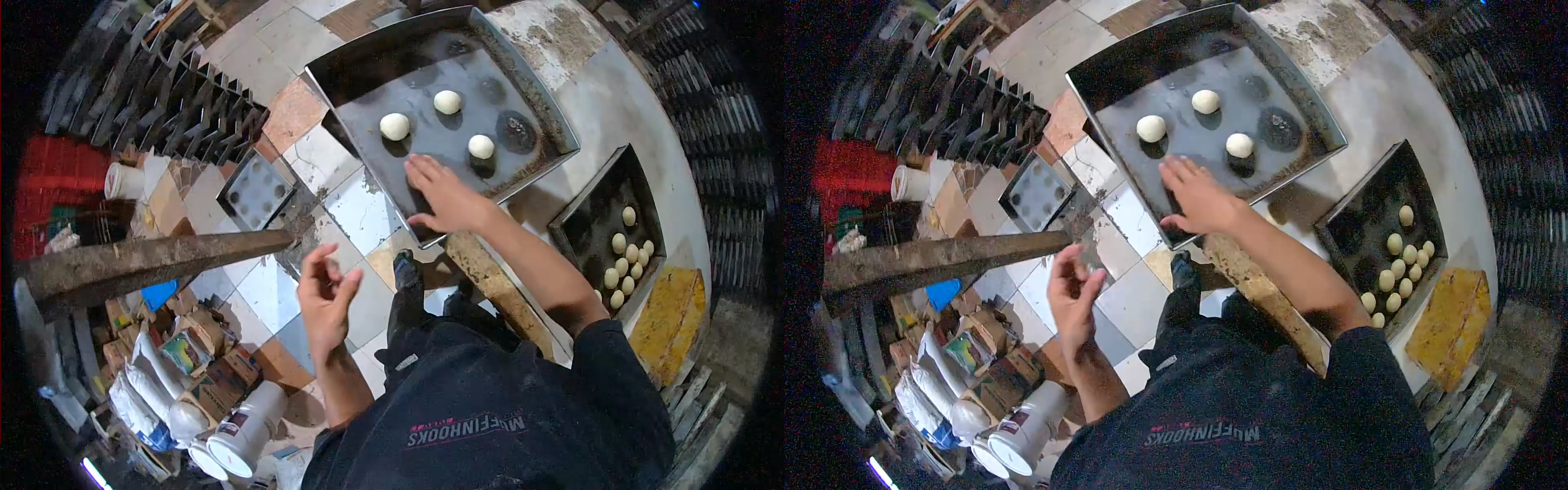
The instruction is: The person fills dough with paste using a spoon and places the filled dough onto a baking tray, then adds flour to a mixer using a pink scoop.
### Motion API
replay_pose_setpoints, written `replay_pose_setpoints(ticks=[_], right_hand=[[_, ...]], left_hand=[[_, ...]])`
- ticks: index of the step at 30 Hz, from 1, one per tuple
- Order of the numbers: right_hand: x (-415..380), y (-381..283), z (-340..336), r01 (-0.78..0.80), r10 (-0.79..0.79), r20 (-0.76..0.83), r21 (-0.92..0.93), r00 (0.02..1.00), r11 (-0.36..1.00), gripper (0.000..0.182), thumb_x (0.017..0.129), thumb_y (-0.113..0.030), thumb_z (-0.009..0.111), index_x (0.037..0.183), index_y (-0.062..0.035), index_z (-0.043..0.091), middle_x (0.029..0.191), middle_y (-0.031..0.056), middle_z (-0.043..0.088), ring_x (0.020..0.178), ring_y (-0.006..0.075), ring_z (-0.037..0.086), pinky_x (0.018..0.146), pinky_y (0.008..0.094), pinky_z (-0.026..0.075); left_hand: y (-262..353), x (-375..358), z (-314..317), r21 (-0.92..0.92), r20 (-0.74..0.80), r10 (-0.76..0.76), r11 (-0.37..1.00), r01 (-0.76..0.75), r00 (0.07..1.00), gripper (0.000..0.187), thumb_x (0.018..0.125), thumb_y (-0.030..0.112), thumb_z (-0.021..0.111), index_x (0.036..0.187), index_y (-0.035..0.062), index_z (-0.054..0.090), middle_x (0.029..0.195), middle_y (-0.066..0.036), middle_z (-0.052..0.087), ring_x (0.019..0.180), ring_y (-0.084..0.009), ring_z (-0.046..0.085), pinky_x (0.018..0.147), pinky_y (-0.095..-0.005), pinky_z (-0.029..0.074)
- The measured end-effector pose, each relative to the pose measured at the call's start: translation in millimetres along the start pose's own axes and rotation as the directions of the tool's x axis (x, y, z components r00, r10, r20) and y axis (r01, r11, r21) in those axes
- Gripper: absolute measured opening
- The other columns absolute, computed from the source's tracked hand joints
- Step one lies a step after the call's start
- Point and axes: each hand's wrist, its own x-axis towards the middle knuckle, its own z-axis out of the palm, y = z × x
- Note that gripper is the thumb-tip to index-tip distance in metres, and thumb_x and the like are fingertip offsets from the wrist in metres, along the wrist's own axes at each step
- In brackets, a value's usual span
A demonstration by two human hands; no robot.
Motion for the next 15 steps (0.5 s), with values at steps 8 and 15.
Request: replay_pose_setpoints(ticks=[8, 15], right_hand=[[-86.3, -43.0, -87.2, -0.038, 0.059, -0.612, 0.046, 0.788, 0.998, 0.058, 0.085, -0.033, 0.064, 0.135, -0.0085, 0.046, 0.139, 0.0265, 0.034, 0.129, 0.0424, 0.036, 0.107, 0.0528, 0.03], [-349.0, -43.3, -145.2, -0.446, 0.416, -0.877, 0.282, 0.239, 0.85, 0.02, 0.087, -0.015, 0.053, 0.099, -0.0007, 0.062, 0.099, 0.015, 0.058, 0.091, 0.0245, 0.055, 0.083, 0.0352, 0.045]], left_hand=[[-26.3, 12.0, 110.2, -0.071, -0.14, 0.259, 0.96, -0.271, 0.956, 0.014, 0.088, 0.002, 0.063, 0.099, 0.0052, 0.056, 0.088, 0.0, 0.053, 0.072, -0.0086, 0.047, 0.065, -0.0205, 0.04], [-92.7, -106.9, 379.3, 0.079, 0.989, 0.065, 0.521, -0.85, 0.132, 0.028, 0.075, 0.018, 0.069, 0.099, 0.0038, 0.068, 0.097, -0.02, 0.063, 0.095, -0.0373, 0.059, 0.083, -0.045, 0.048]])
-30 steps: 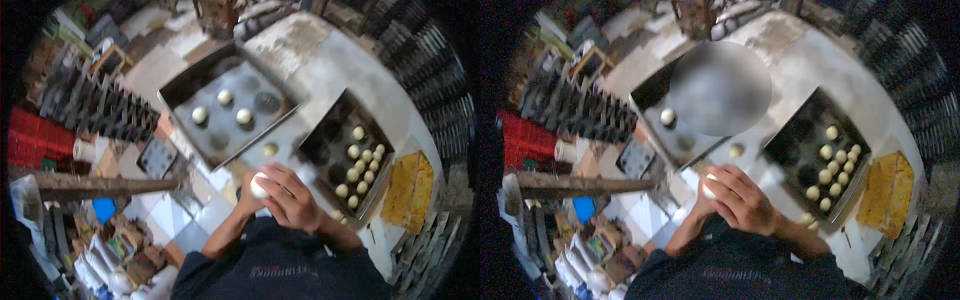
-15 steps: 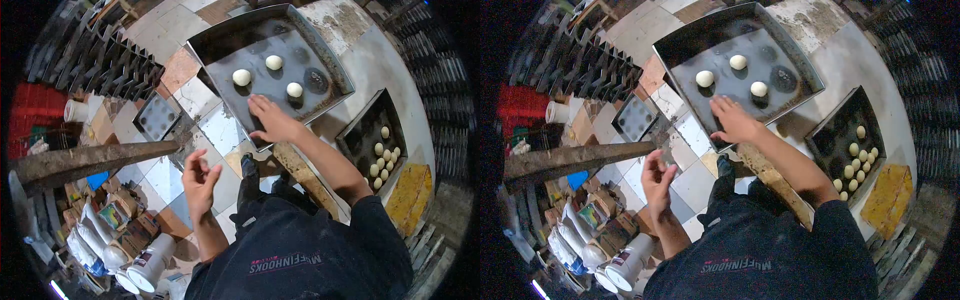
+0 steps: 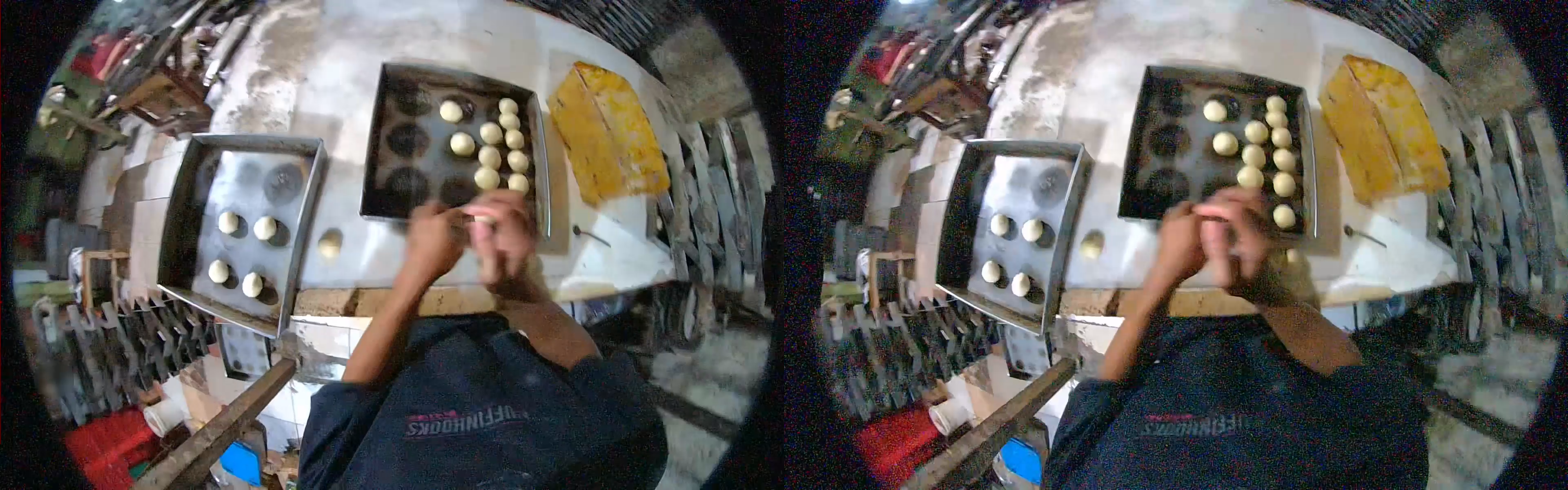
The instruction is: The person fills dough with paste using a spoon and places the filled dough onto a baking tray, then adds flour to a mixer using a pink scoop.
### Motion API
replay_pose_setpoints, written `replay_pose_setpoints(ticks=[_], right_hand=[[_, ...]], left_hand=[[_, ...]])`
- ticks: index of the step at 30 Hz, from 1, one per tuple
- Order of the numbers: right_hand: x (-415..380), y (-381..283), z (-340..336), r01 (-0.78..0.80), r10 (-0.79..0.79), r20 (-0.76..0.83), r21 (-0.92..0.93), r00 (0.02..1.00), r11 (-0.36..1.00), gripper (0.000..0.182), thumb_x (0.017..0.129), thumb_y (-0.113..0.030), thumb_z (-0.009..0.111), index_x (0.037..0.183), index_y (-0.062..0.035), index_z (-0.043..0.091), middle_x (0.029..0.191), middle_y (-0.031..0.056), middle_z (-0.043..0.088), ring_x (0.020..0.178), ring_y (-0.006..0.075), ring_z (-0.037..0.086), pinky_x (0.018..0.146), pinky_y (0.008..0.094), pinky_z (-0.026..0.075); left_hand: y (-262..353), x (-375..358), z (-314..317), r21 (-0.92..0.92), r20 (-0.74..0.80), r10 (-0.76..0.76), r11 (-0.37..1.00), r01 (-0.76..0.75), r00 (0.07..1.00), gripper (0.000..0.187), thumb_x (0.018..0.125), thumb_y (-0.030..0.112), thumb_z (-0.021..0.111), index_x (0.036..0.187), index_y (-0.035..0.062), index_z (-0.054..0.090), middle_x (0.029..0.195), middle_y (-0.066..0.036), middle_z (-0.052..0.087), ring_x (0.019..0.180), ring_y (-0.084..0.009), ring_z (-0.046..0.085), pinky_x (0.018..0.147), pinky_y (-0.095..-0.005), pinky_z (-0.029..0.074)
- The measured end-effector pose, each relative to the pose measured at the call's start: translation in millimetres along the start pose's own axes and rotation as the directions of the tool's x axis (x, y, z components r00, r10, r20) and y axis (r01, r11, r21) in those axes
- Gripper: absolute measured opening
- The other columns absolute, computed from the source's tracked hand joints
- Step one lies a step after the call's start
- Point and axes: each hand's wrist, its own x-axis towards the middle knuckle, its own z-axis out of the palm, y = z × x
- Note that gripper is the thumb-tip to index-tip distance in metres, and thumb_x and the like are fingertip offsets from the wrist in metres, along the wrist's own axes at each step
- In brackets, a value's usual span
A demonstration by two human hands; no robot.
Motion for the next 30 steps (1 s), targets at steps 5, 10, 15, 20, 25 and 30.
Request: replay_pose_setpoints(ticks=[5, 10, 15, 20, 25, 30], right_hand=[[-25.6, 74.8, -104.5, -0.291, 0.316, -0.181, 0.15, 0.932, 0.945, 0.015, 0.087, -0.013, 0.057, 0.086, 0.0007, 0.062, 0.085, 0.0079, 0.056, 0.08, 0.0189, 0.054, 0.073, 0.0295, 0.044], [-53.0, 142.0, -130.7, -0.74, 0.704, 0.232, 0.274, 0.671, 0.614, 0.025, 0.093, -0.02, 0.058, 0.102, 0.0021, 0.065, 0.095, 0.0067, 0.063, 0.091, 0.0132, 0.056, 0.082, 0.0277, 0.044], [-27.1, 114.6, -141.4, -0.628, 0.435, 0.453, 0.562, 0.778, 0.539, 0.04, 0.09, -0.029, 0.064, 0.117, 0.0009, 0.062, 0.107, 0.007, 0.067, 0.097, 0.015, 0.061, 0.09, 0.0317, 0.047], [-20.1, 51.0, -156.3, 0.109, -0.197, 0.226, 0.348, 0.954, 0.931, 0.059, 0.075, -0.024, 0.075, 0.127, -0.0033, 0.057, 0.123, 0.0222, 0.058, 0.111, 0.0286, 0.059, 0.1, 0.0391, 0.042], [-56.3, 16.1, -152.2, 0.14, -0.216, 0.132, 0.434, 0.967, 0.89, 0.033, 0.092, -0.015, 0.056, 0.12, 0.0016, 0.059, 0.105, 0.0183, 0.066, 0.09, 0.0256, 0.066, 0.083, 0.034, 0.051], [-118.3, -29.3, -154.7, 0.045, -0.091, 0.074, 0.477, 0.993, 0.878, 0.016, 0.091, -0.012, 0.054, 0.096, 0.0002, 0.063, 0.078, 0.0137, 0.065, 0.068, 0.025, 0.066, 0.063, 0.0326, 0.05]], left_hand=[[2.9, 78.6, 131.2, 0.341, 0.424, -0.321, 0.923, 0.179, 0.847, 0.038, 0.084, 0.037, 0.056, 0.096, 0.0048, 0.072, 0.106, -0.023, 0.065, 0.099, -0.0389, 0.065, 0.082, -0.0453, 0.053], [86.1, 56.0, 76.0, -0.248, -0.104, -0.088, 0.967, 0.059, 0.991, 0.045, 0.083, 0.025, 0.067, 0.119, 0.0024, 0.051, 0.096, -0.02, 0.061, 0.09, -0.0434, 0.061, 0.079, -0.0464, 0.052], [172.3, 29.2, 29.6, -0.365, -0.177, -0.127, 0.929, 0.055, 0.976, 0.075, 0.081, 0.016, 0.073, 0.142, 0.0021, 0.031, 0.113, -0.018, 0.056, 0.105, -0.0323, 0.059, 0.089, -0.0386, 0.05], [181.3, -13.0, 26.2, -0.491, -0.302, -0.185, 0.871, 0.014, 0.935, 0.056, 0.086, 0.015, 0.071, 0.133, -0.0059, 0.048, 0.111, -0.013, 0.054, 0.106, -0.0218, 0.055, 0.087, -0.0316, 0.049], [209.9, -75.2, 53.0, -0.278, -0.706, -0.069, 0.942, -0.186, 0.705, 0.03, 0.092, 0.007, 0.058, 0.121, -0.0012, 0.061, 0.097, -0.014, 0.06, 0.088, -0.0196, 0.057, 0.071, -0.0275, 0.047], [262.6, -129.5, 77.6, -0.621, -0.673, -0.332, 0.739, -0.262, 0.661, 0.044, 0.096, 0.021, 0.056, 0.131, -0.0055, 0.048, 0.109, -0.015, 0.06, 0.106, -0.0229, 0.055, 0.089, -0.0313, 0.045]])
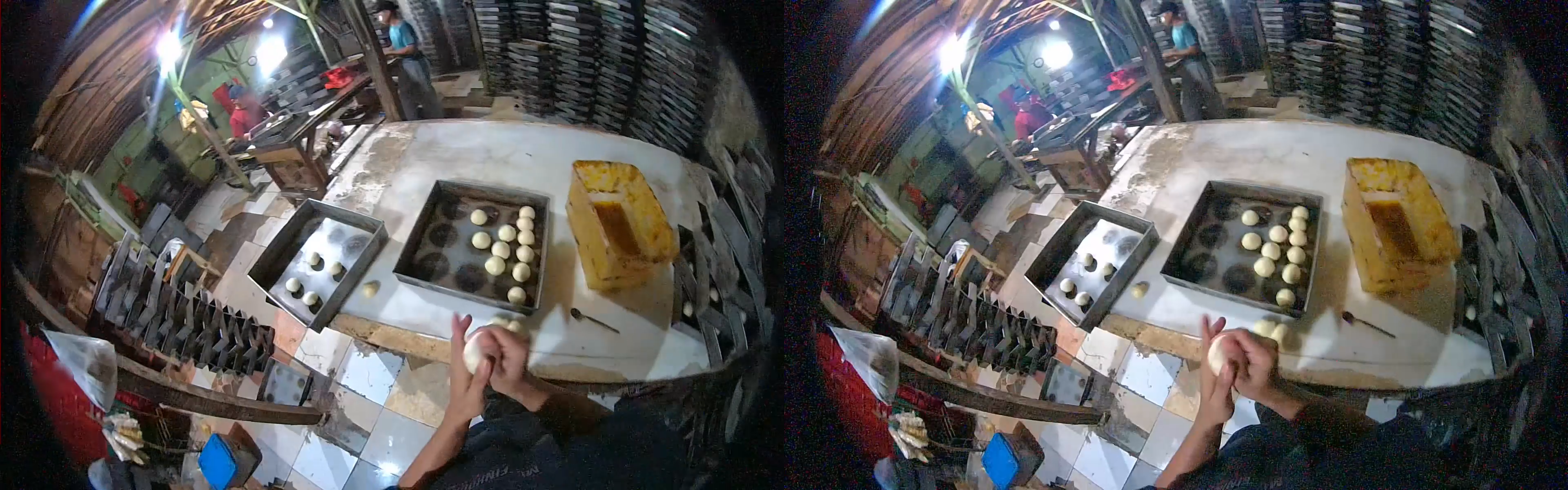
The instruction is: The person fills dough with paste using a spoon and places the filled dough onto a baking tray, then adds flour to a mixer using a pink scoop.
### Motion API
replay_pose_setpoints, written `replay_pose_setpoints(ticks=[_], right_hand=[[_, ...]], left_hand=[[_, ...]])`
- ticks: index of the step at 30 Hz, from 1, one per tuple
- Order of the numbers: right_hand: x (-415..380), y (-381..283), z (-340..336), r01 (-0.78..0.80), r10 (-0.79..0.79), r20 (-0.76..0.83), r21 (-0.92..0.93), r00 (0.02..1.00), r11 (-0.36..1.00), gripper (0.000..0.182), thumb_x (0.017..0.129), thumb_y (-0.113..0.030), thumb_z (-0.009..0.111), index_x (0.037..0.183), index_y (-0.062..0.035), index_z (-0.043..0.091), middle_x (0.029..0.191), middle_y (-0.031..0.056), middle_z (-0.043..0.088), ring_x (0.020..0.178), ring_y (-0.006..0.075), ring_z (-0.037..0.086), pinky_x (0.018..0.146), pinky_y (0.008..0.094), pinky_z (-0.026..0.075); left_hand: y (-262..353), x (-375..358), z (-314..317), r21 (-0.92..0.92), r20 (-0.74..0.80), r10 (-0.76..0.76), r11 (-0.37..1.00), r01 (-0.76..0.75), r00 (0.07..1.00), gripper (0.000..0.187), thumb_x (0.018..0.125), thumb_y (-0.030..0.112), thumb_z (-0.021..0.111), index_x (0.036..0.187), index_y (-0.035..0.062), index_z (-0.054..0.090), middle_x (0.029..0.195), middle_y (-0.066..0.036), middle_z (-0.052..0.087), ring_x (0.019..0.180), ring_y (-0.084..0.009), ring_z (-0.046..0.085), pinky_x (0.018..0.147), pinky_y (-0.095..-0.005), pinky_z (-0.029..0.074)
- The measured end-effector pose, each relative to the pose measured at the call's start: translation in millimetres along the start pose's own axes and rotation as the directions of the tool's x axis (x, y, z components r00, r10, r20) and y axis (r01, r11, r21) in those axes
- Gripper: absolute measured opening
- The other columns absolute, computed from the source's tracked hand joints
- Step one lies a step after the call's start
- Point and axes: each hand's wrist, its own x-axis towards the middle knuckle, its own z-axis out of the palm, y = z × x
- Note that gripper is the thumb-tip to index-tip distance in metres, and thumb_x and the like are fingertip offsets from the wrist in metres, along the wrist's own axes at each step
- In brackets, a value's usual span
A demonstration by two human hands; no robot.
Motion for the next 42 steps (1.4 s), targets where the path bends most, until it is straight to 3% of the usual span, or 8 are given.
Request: replay_pose_setpoints(ticks=[13, 14, 18, 20, 25, 33, 37, 42], right_hand=[[-57.4, 68.5, -58.0, 0.027, -0.006, 0.162, -0.13, 0.987, 0.991, 0.043, 0.099, -0.04, 0.043, 0.101, -0.0022, 0.064, 0.093, 0.0136, 0.054, 0.087, 0.0233, 0.056, 0.077, 0.0345, 0.044], [-57.7, 74.4, -82.0, -0.35, 0.336, 0.198, 0.04, 0.921, 0.936, 0.033, 0.098, -0.03, 0.048, 0.098, -0.0011, 0.063, 0.091, 0.0123, 0.056, 0.085, 0.0235, 0.056, 0.075, 0.0331, 0.044], [-82.1, 173.1, -215.7, -0.307, 0.352, -0.051, -0.617, 0.935, 0.725, 0.018, 0.084, -0.013, 0.063, 0.096, 0.0002, 0.064, 0.1, 0.0197, 0.06, 0.091, 0.0325, 0.059, 0.081, 0.0413, 0.047], [-104.8, 205.9, -263.6, -0.347, 0.467, -0.123, -0.833, 0.876, 0.431, 0.023, 0.079, -0.014, 0.067, 0.098, -0.0018, 0.061, 0.098, 0.0197, 0.053, 0.098, 0.0374, 0.051, 0.088, 0.0476, 0.041], [-114.3, 228.1, -284.6, -0.259, 0.565, 0.178, -0.752, 0.806, 0.606, 0.013, 0.084, -0.006, 0.062, 0.096, -0.0002, 0.058, 0.092, 0.0189, 0.055, 0.09, 0.0374, 0.057, 0.079, 0.0472, 0.047], [74.8, 164.3, -372.9, -0.232, 0.129, -0.199, -0.685, 0.971, 0.691, 0.03, 0.086, 0.003, 0.049, 0.113, 0.0056, 0.06, 0.1, 0.0255, 0.065, 0.094, 0.038, 0.065, 0.083, 0.0424, 0.051], [144.1, 286.5, -404.2, -0.081, 0.805, 0.212, -0.949, 0.554, 0.305, 0.029, 0.086, -0.005, 0.054, 0.112, 0.007, 0.058, 0.094, 0.0274, 0.064, 0.089, 0.0396, 0.065, 0.076, 0.0472, 0.051], [169.0, 319.4, -386.2, -0.405, 0.89, -0.006, -0.892, 0.455, 0.2, 0.027, 0.086, -0.009, 0.055, 0.108, 0.0034, 0.063, 0.091, 0.0209, 0.065, 0.081, 0.0336, 0.062, 0.063, 0.0413, 0.048]], left_hand=[[-48.6, -71.5, -1.8, -0.398, 0.27, -0.726, 0.514, 0.759, 0.633, 0.036, 0.097, 0.021, 0.057, 0.121, -0.0061, 0.054, 0.112, -0.014, 0.063, 0.1, -0.0229, 0.064, 0.088, -0.0338, 0.053], [-48.9, -59.0, 5.4, -0.475, 0.338, -0.75, 0.386, 0.791, 0.569, 0.037, 0.096, 0.02, 0.056, 0.12, -0.0077, 0.053, 0.113, -0.015, 0.063, 0.102, -0.0249, 0.064, 0.089, -0.0357, 0.055], [-57.0, -34.8, 50.8, -0.295, 0.436, -0.77, 0.367, 0.882, 0.466, 0.045, 0.096, 0.022, 0.055, 0.127, -0.0103, 0.049, 0.123, -0.019, 0.059, 0.11, -0.0242, 0.062, 0.091, -0.0326, 0.055], [-58.0, -19.3, 82.2, -0.281, 0.441, -0.743, 0.417, 0.864, 0.503, 0.045, 0.096, 0.022, 0.055, 0.127, -0.0105, 0.049, 0.124, -0.019, 0.059, 0.111, -0.0239, 0.061, 0.09, -0.0311, 0.055], [-112.7, 10.5, 124.3, -0.296, 0.473, -0.698, 0.45, 0.843, 0.538, 0.043, 0.097, 0.018, 0.051, 0.129, -0.0092, 0.049, 0.132, -0.018, 0.054, 0.121, -0.0268, 0.054, 0.104, -0.0409, 0.042], [-146.3, 39.7, 157.6, -0.348, 0.375, -0.668, 0.542, 0.765, 0.643, 0.054, 0.094, 0.017, 0.052, 0.139, -0.0076, 0.036, 0.132, -0.023, 0.051, 0.122, -0.0302, 0.052, 0.105, -0.0417, 0.039], [-147.8, 53.7, 195.9, -0.328, 0.415, -0.692, 0.492, 0.806, 0.591, 0.053, 0.094, 0.015, 0.053, 0.138, -0.009, 0.037, 0.132, -0.024, 0.052, 0.123, -0.03, 0.05, 0.108, -0.0416, 0.034], [-146.1, 65.9, 197.1, -0.343, 0.364, -0.646, 0.577, 0.741, 0.671, 0.056, 0.094, 0.016, 0.055, 0.138, -0.0111, 0.035, 0.135, -0.026, 0.048, 0.128, -0.0335, 0.046, 0.11, -0.0447, 0.034]])
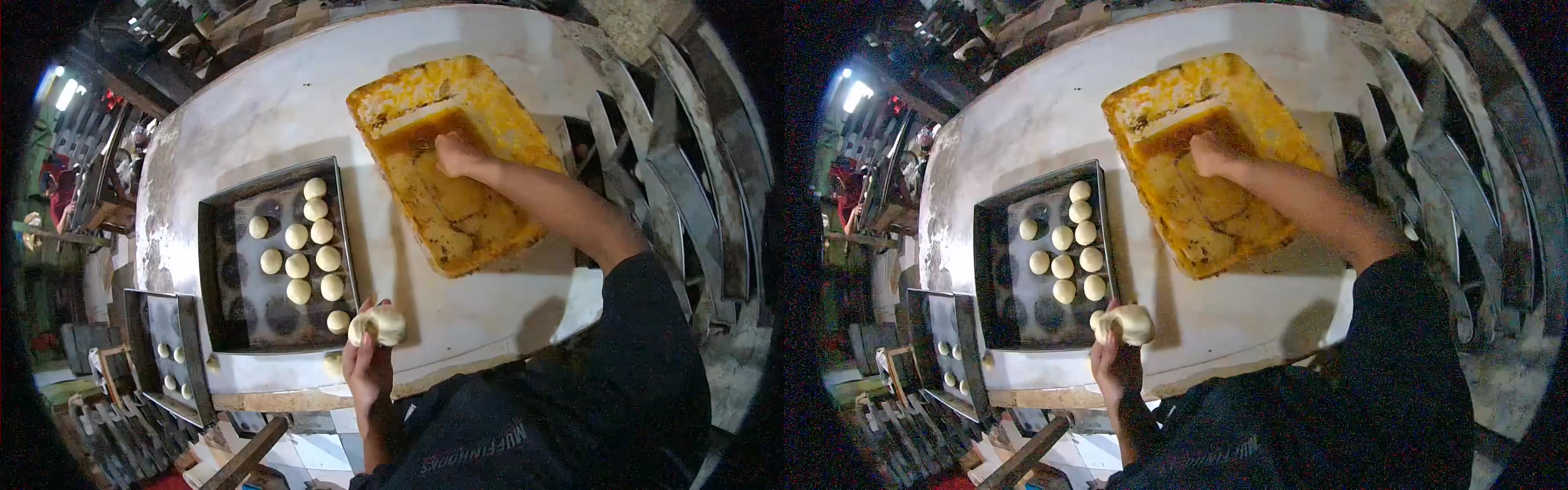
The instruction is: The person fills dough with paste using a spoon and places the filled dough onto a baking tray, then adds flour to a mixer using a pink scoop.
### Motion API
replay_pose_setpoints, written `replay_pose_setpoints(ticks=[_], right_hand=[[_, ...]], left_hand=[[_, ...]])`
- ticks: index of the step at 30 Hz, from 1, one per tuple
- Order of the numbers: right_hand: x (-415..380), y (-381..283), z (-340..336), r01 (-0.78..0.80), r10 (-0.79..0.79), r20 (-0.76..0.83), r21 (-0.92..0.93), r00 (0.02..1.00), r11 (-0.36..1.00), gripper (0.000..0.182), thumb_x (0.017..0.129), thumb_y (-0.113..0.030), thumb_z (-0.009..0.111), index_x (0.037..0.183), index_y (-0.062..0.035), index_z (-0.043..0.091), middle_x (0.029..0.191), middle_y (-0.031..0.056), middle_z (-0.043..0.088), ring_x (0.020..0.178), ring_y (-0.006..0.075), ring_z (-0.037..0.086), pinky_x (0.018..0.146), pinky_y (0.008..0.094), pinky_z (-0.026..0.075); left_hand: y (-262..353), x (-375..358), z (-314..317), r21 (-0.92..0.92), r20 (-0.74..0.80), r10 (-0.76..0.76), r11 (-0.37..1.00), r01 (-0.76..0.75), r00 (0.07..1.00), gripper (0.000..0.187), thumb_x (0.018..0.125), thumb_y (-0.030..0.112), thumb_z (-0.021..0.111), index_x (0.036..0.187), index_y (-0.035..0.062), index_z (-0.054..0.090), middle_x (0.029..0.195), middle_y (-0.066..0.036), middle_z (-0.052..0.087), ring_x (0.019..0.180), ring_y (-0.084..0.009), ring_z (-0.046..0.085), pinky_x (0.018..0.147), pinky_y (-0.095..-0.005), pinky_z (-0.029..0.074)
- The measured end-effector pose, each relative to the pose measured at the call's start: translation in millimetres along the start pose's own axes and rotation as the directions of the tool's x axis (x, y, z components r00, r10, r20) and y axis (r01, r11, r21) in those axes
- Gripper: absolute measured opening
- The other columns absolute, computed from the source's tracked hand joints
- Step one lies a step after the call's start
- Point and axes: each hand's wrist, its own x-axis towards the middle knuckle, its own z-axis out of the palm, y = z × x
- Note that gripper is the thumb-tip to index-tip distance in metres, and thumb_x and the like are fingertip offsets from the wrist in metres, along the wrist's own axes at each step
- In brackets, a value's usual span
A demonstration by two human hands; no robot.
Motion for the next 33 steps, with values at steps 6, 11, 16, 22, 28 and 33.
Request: replay_pose_setpoints(ticks=[6, 11, 16, 22, 28, 33], right_hand=[[-9.7, -22.5, -12.7, -0.102, 0.051, 0.191, 0.27, 0.98, 0.958, 0.025, 0.09, -0.011, 0.05, 0.108, 0.0005, 0.063, 0.078, 0.0129, 0.059, 0.062, 0.0233, 0.048, 0.051, 0.0359, 0.038], [-17.3, -33.1, -22.9, -0.227, 0.079, 0.301, 0.5, 0.95, 0.836, 0.025, 0.093, -0.012, 0.046, 0.108, -0.002, 0.063, 0.068, 0.0062, 0.053, 0.046, 0.0147, 0.037, 0.04, 0.0314, 0.03], [-60.2, 2.4, -27.1, -0.24, -0.101, 0.327, 0.841, 0.94, 0.485, 0.023, 0.093, -0.017, 0.051, 0.102, -0.0009, 0.064, 0.059, -0.0026, 0.04, 0.042, 0.0061, 0.028, 0.037, 0.0242, 0.024], [-190.1, -6.2, -18.8, 0.186, -0.356, 0.021, 0.823, 0.934, 0.536, 0.024, 0.09, -0.012, 0.054, 0.108, -0.0003, 0.065, 0.063, 0.0021, 0.05, 0.052, 0.0149, 0.049, 0.049, 0.029, 0.044], [-237.9, -18.7, 112.8, 0.61, -0.483, -0.51, 0.11, 0.712, 0.784, 0.06, 0.074, 0.004, 0.052, 0.134, -0.0015, 0.051, 0.087, 0.014, 0.054, 0.079, 0.0301, 0.059, 0.07, 0.0374, 0.052], [-230.9, -4.6, 207.9, 0.516, -0.404, -0.484, 0.12, 0.777, 0.848, 0.064, 0.074, 0.006, 0.052, 0.137, -0.0033, 0.047, 0.094, 0.0136, 0.056, 0.084, 0.029, 0.059, 0.077, 0.0371, 0.052]], left_hand=[[-4.6, 11.2, -29.4, 0.069, -0.214, 0.053, 0.997, -0.039, 0.975, 0.056, 0.094, 0.018, 0.053, 0.138, -0.0105, 0.036, 0.134, -0.025, 0.049, 0.126, -0.0324, 0.048, 0.107, -0.044, 0.036], [4.9, 31.9, -4.6, 0.109, -0.148, 0.064, 0.993, -0.049, 0.987, 0.054, 0.095, 0.02, 0.051, 0.138, -0.0086, 0.038, 0.131, -0.022, 0.052, 0.121, -0.0305, 0.052, 0.104, -0.0401, 0.039], [7.8, 52.9, 28.4, 0.037, -0.004, 0.077, 0.996, -0.077, 0.997, 0.053, 0.095, 0.012, 0.05, 0.139, -0.0122, 0.034, 0.141, -0.023, 0.042, 0.13, -0.033, 0.044, 0.109, -0.0444, 0.035], [3.0, 48.8, 67.0, -0.086, 0.1, -0.043, 0.995, 0.052, 0.994, 0.05, 0.098, 0.018, 0.047, 0.139, -0.0091, 0.036, 0.138, -0.019, 0.047, 0.126, -0.0288, 0.048, 0.108, -0.0415, 0.036], [-10.0, 14.3, 42.0, -0.158, 0.047, -0.312, 0.936, 0.316, 0.949, 0.05, 0.097, 0.024, 0.05, 0.138, -0.0039, 0.041, 0.129, -0.015, 0.054, 0.119, -0.024, 0.052, 0.101, -0.0355, 0.041], [-43.8, -6.1, -29.5, -0.121, -0.115, -0.248, 0.965, 0.235, 0.962, 0.047, 0.098, 0.024, 0.05, 0.136, -0.0037, 0.043, 0.127, -0.014, 0.055, 0.119, -0.0244, 0.053, 0.101, -0.0378, 0.043]])
